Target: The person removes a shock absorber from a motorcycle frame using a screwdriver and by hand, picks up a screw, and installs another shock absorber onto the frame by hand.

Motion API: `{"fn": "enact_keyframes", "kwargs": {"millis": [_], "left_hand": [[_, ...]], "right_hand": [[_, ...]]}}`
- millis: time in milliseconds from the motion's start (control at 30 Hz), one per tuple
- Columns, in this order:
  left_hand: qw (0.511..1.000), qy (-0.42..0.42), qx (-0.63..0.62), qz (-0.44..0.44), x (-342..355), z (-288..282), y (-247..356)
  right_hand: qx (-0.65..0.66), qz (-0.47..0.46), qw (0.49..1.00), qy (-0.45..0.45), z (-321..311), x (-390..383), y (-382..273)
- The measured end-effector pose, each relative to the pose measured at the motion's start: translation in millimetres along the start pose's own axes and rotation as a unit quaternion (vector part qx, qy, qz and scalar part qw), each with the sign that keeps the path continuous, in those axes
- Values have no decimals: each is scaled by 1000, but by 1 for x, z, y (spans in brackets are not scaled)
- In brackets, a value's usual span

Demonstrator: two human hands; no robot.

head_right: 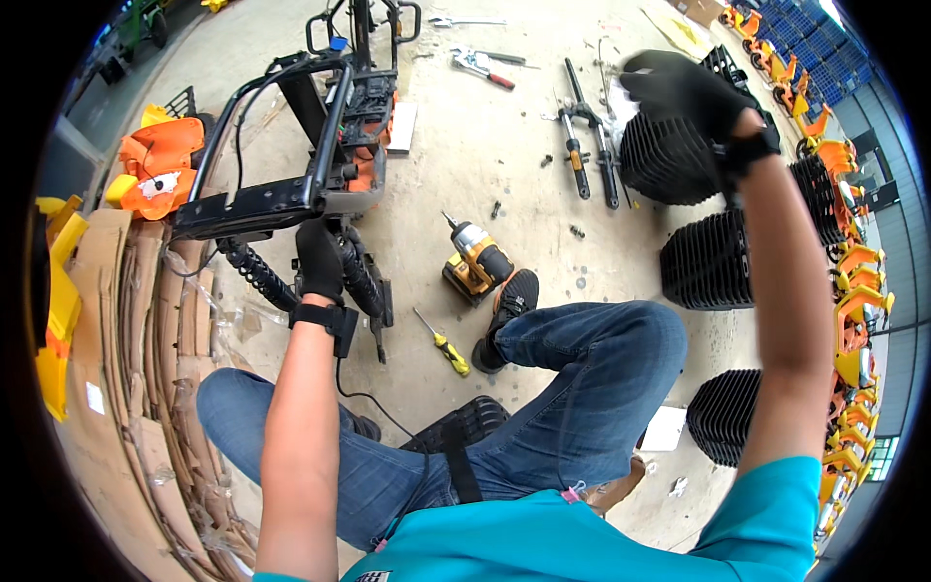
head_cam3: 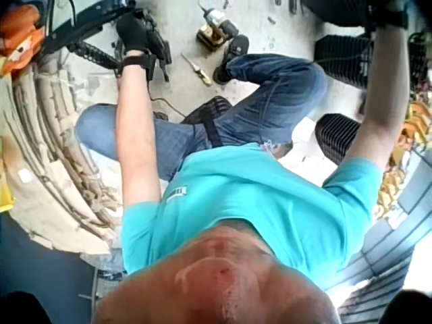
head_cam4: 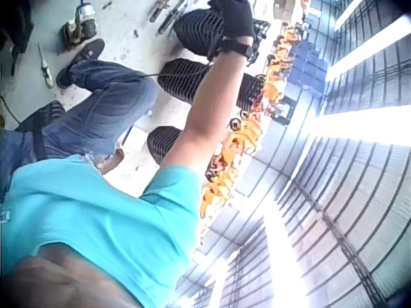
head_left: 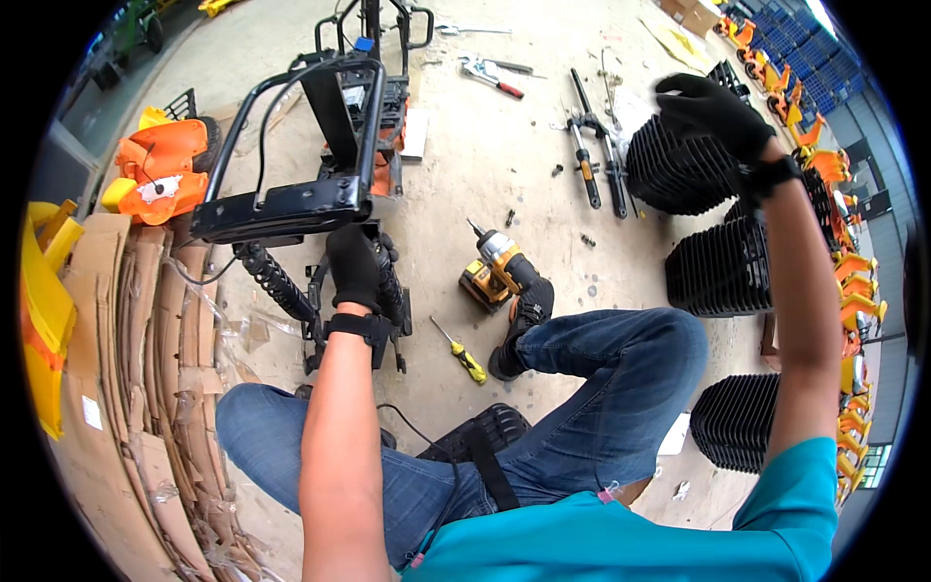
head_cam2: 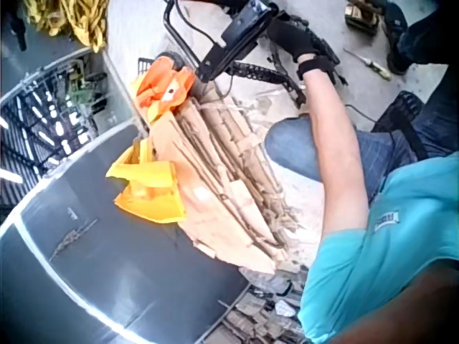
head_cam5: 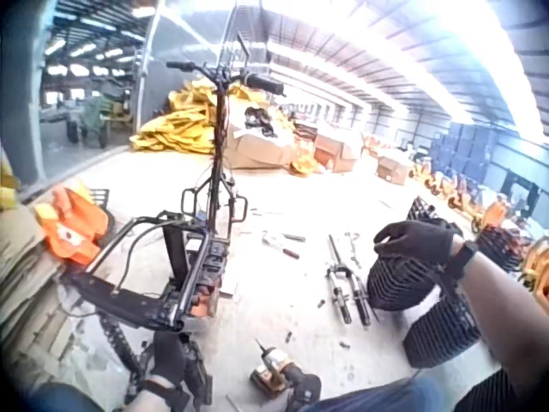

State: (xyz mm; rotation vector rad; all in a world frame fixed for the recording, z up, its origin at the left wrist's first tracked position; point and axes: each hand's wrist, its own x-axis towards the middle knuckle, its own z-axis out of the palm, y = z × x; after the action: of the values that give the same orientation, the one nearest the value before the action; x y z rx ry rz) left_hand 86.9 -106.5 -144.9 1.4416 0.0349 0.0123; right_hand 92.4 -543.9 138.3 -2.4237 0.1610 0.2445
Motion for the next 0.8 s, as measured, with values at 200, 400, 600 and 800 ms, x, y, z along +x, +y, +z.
{"fn": "enact_keyframes", "kwargs": {"millis": [200, 400, 600, 800], "left_hand": [[972, 41, 183, 139, 28, -18, -48], [986, 69, 127, 88, 51, -17, -84], [987, 49, 134, 75, 42, -14, -73], [996, 33, -78, -34, 5, -4, -6]], "right_hand": [[-168, 57, 978, 106, -129, -76, -2], [-282, 31, 949, 139, -142, -127, 33], [-375, -79, 924, 6, -77, -90, 69], [-373, -109, 921, -37, -10, -36, 74]]}}
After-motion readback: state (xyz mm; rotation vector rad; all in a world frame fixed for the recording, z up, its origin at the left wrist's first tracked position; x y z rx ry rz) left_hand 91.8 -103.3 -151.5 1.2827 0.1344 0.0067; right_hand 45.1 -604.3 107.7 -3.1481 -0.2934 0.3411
